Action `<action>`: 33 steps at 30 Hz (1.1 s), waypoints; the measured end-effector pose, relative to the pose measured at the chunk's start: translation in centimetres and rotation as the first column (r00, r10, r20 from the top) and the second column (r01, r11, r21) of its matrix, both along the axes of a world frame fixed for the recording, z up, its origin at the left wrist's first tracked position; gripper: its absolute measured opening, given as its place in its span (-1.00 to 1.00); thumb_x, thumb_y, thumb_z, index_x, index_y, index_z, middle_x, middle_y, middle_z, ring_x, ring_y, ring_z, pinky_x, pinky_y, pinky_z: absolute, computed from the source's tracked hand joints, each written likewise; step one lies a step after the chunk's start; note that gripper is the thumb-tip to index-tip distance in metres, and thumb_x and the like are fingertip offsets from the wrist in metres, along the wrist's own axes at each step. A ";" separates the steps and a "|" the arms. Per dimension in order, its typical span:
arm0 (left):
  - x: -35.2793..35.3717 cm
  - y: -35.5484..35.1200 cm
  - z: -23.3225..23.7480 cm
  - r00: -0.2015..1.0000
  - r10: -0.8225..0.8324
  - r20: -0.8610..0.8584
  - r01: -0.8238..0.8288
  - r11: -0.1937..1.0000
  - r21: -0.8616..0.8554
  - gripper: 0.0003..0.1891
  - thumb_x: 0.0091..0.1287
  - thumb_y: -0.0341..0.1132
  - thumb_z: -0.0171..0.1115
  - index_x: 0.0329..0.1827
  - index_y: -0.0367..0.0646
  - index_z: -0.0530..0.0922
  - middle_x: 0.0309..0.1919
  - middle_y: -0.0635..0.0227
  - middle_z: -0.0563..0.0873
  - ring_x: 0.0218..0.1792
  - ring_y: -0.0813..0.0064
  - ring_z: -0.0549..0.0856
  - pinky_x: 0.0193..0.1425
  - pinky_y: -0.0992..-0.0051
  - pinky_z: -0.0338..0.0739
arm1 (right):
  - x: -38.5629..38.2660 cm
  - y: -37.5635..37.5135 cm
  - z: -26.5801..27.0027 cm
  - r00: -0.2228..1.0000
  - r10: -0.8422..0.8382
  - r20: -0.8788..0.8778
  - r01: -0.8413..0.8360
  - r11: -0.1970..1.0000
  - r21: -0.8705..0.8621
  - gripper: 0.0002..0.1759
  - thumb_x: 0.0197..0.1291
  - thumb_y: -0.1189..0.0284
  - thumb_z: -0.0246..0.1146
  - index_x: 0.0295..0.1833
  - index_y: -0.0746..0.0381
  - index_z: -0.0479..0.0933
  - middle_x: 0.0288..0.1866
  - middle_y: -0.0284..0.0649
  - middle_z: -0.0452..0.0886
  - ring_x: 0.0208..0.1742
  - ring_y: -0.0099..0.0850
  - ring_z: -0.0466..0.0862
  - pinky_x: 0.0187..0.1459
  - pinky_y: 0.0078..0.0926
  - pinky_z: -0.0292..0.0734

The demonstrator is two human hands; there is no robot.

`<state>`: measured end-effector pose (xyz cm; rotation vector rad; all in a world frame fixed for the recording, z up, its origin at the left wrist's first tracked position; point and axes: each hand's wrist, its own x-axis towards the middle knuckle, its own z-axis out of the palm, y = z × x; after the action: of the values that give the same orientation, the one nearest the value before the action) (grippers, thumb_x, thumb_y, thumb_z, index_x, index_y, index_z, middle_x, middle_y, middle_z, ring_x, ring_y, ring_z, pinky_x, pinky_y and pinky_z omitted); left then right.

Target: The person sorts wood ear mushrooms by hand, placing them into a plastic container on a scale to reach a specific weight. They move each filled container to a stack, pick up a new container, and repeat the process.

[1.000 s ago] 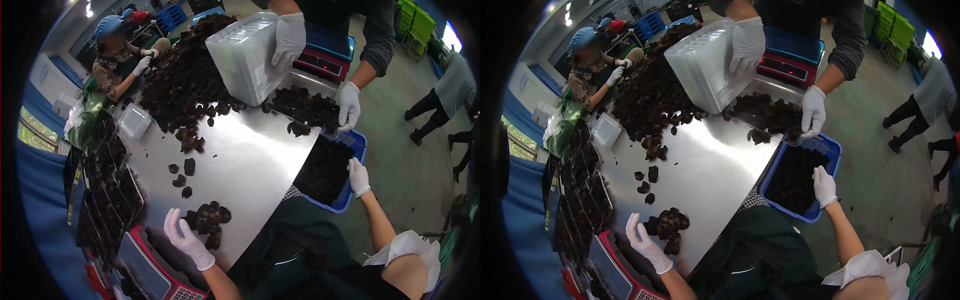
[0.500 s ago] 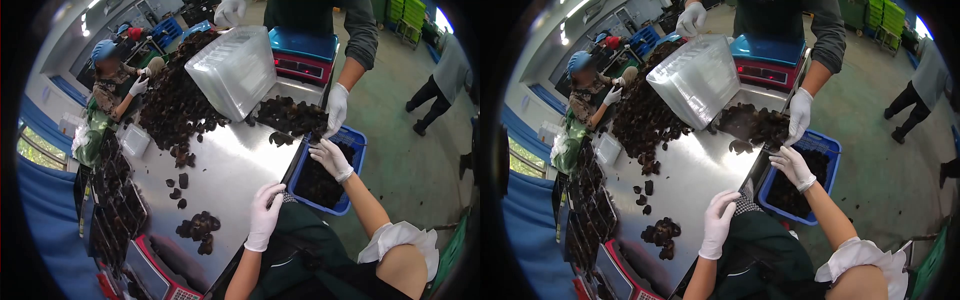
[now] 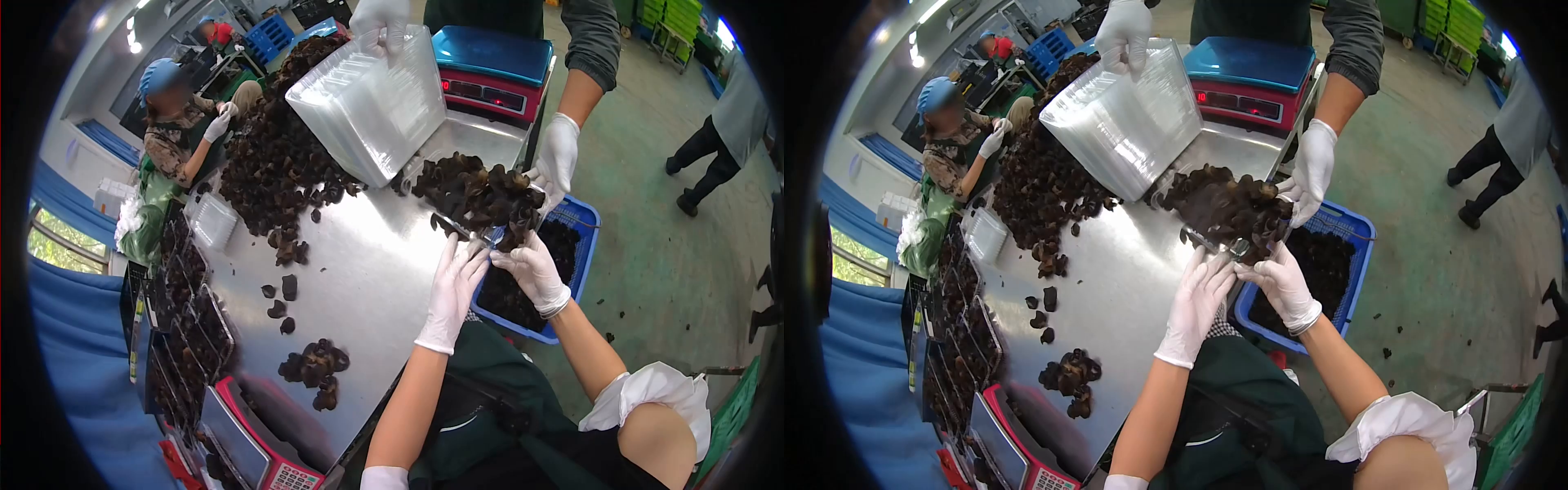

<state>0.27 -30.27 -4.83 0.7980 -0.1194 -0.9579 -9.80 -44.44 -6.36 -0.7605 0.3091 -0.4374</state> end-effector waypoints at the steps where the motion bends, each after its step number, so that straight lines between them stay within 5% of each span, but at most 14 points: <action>1: 0.1 -0.4 0.0 0.999 -0.002 -0.039 -0.002 0.996 -0.087 -0.18 0.48 -0.28 0.16 0.67 -0.17 -0.13 0.45 -0.14 0.33 0.46 0.07 0.41 0.53 0.20 0.35 | -0.2 0.3 0.0 1.000 0.001 -0.003 -0.001 1.000 0.001 -0.36 0.14 0.65 0.15 0.39 0.28 0.27 0.10 -0.15 0.62 -0.01 -0.33 0.72 0.09 -0.34 0.66; 8: 0.2 -0.1 -0.1 0.991 0.124 -0.042 -0.128 0.985 -0.117 -0.32 0.23 -0.56 0.06 0.49 -0.18 0.20 0.32 0.13 0.48 0.33 0.19 0.54 0.43 0.21 0.47 | -0.6 3.5 0.6 0.995 0.096 -0.036 -0.099 0.987 -0.124 -0.27 0.12 0.74 0.20 0.45 0.34 0.21 0.26 -0.10 0.48 0.15 -0.36 0.63 0.15 -0.34 0.63; 11: 0.2 1.8 1.7 0.968 0.251 0.029 -0.247 0.963 -0.105 -0.29 0.13 -0.54 0.10 0.47 -0.11 0.28 0.28 0.16 0.55 0.28 0.20 0.57 0.34 0.22 0.48 | -0.8 4.8 1.2 0.975 0.222 -0.002 -0.214 0.936 -0.279 -0.21 0.21 0.64 0.30 0.54 0.33 0.15 0.38 -0.15 0.43 0.36 -0.38 0.48 0.42 -0.30 0.35; 12: 0.3 2.9 2.1 0.959 0.280 0.048 -0.276 0.959 -0.067 -0.28 0.13 -0.52 0.10 0.47 -0.11 0.29 0.29 0.17 0.55 0.27 0.21 0.57 0.32 0.24 0.49 | -1.0 4.9 1.8 0.953 0.300 -0.029 -0.288 0.876 -0.387 -0.14 0.23 0.56 0.36 0.57 0.33 0.10 0.44 -0.19 0.39 0.45 -0.38 0.38 0.49 -0.31 0.22; 13: 0.3 4.0 2.7 0.948 0.311 0.068 -0.309 0.950 -0.029 -0.28 0.13 -0.50 0.10 0.47 -0.10 0.29 0.30 0.18 0.54 0.26 0.22 0.58 0.30 0.26 0.49 | -1.0 4.7 3.0 0.948 0.309 -0.080 -0.302 0.786 -0.540 -0.26 0.22 0.54 0.37 0.49 0.33 0.26 0.34 -0.21 0.50 0.34 -0.43 0.48 0.41 -0.38 0.33; 15: 0.5 6.8 3.4 0.928 0.366 0.075 -0.367 0.930 -0.008 -0.26 0.09 -0.50 0.08 0.47 -0.10 0.29 0.26 0.18 0.57 0.20 0.25 0.62 0.20 0.32 0.55 | -0.4 1.6 3.9 0.804 0.415 -0.426 -0.571 0.340 -0.747 -0.45 0.22 0.52 0.35 0.33 0.33 0.46 0.16 -0.26 0.63 0.19 -0.47 0.58 0.30 -0.42 0.44; 16: 0.7 8.7 3.2 0.938 0.336 0.083 -0.340 0.939 0.040 -0.26 0.10 -0.54 0.06 0.47 -0.14 0.26 0.26 0.12 0.57 0.20 0.18 0.64 0.23 0.23 0.60 | 0.4 1.3 3.6 0.848 0.428 -0.312 -0.508 0.487 -0.711 -0.64 0.25 0.55 0.27 0.18 0.33 0.57 -0.01 -0.30 0.69 0.03 -0.49 0.64 0.15 -0.45 0.53; 19: 0.3 11.4 4.6 0.903 0.427 0.048 -0.428 0.903 0.026 -0.27 0.09 -0.59 0.02 0.46 -0.19 0.25 0.27 0.04 0.56 0.18 0.12 0.68 0.20 0.13 0.67 | 4.0 2.3 4.4 0.920 0.373 -0.121 -0.388 0.818 -0.424 -0.60 0.52 0.35 0.09 0.36 0.28 0.43 0.05 -0.22 0.65 -0.01 -0.48 0.64 0.05 -0.44 0.58; 20: 0.1 12.6 4.5 0.909 0.417 0.023 -0.417 0.906 0.073 -0.25 0.08 -0.59 0.00 0.48 -0.19 0.26 0.28 0.06 0.56 0.20 0.13 0.66 0.26 0.14 0.64 | 5.3 2.6 4.5 0.866 0.496 -0.070 -0.492 0.817 -0.301 -0.38 0.53 0.07 0.08 0.47 0.26 0.30 0.14 -0.19 0.61 0.02 -0.49 0.63 0.05 -0.45 0.59; 23: -0.6 15.1 4.6 0.890 0.456 0.018 -0.454 0.889 -0.051 -0.22 0.07 -0.59 -0.01 0.51 -0.17 0.25 0.28 0.09 0.57 0.24 0.14 0.64 0.31 0.16 0.60 | 8.0 4.9 5.7 0.658 0.753 -0.004 -0.749 0.654 -0.105 -0.31 0.48 0.00 0.13 0.50 0.23 0.28 0.35 -0.16 0.48 0.24 -0.42 0.55 0.14 -0.33 0.57; 24: -0.9 16.3 4.7 0.898 0.439 0.034 -0.439 0.898 0.016 -0.19 0.06 -0.58 -0.01 0.54 -0.13 0.23 0.29 0.11 0.57 0.25 0.16 0.63 0.35 0.18 0.56 | 9.9 6.4 4.2 0.682 0.709 -0.178 -0.730 0.676 -0.104 -0.36 0.49 0.05 0.14 0.50 0.18 0.30 0.28 -0.21 0.51 0.15 -0.43 0.58 0.06 -0.34 0.61; 25: -1.2 17.1 5.2 0.888 0.458 0.034 -0.458 0.889 0.008 -0.19 0.06 -0.58 -0.01 0.54 -0.13 0.23 0.29 0.11 0.57 0.25 0.16 0.63 0.35 0.18 0.56 | 10.0 8.5 5.7 0.717 0.697 0.018 -0.686 0.711 -0.153 -0.39 0.48 0.14 0.18 0.48 0.23 0.31 0.29 -0.25 0.52 0.22 -0.52 0.55 0.12 -0.38 0.59; 27: -2.1 18.9 6.0 0.867 0.497 0.005 -0.497 0.867 0.008 -0.20 0.05 -0.57 0.00 0.52 -0.13 0.28 0.28 0.11 0.58 0.24 0.16 0.64 0.34 0.19 0.57 | 10.6 10.8 6.4 0.614 0.786 0.077 -0.786 0.617 -0.036 -0.46 0.47 0.27 0.17 0.44 0.29 0.34 0.24 -0.29 0.57 0.15 -0.60 0.61 0.03 -0.52 0.63; 33: -4.1 26.1 7.2 0.825 0.560 0.082 -0.566 0.817 0.109 -0.27 0.17 -0.51 0.03 0.53 -0.16 0.25 0.25 0.15 0.59 0.20 0.23 0.65 0.30 0.20 0.58 | 11.1 15.6 7.2 0.405 0.907 -0.116 -0.913 0.396 -0.093 -0.52 0.42 0.43 0.11 0.39 0.34 0.35 0.10 -0.25 0.64 -0.16 -0.53 0.72 -0.23 -0.63 0.68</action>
<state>-3.84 -4.16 2.36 0.9063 0.1400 -0.3815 1.28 -28.83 0.83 -0.9656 -0.1475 0.6547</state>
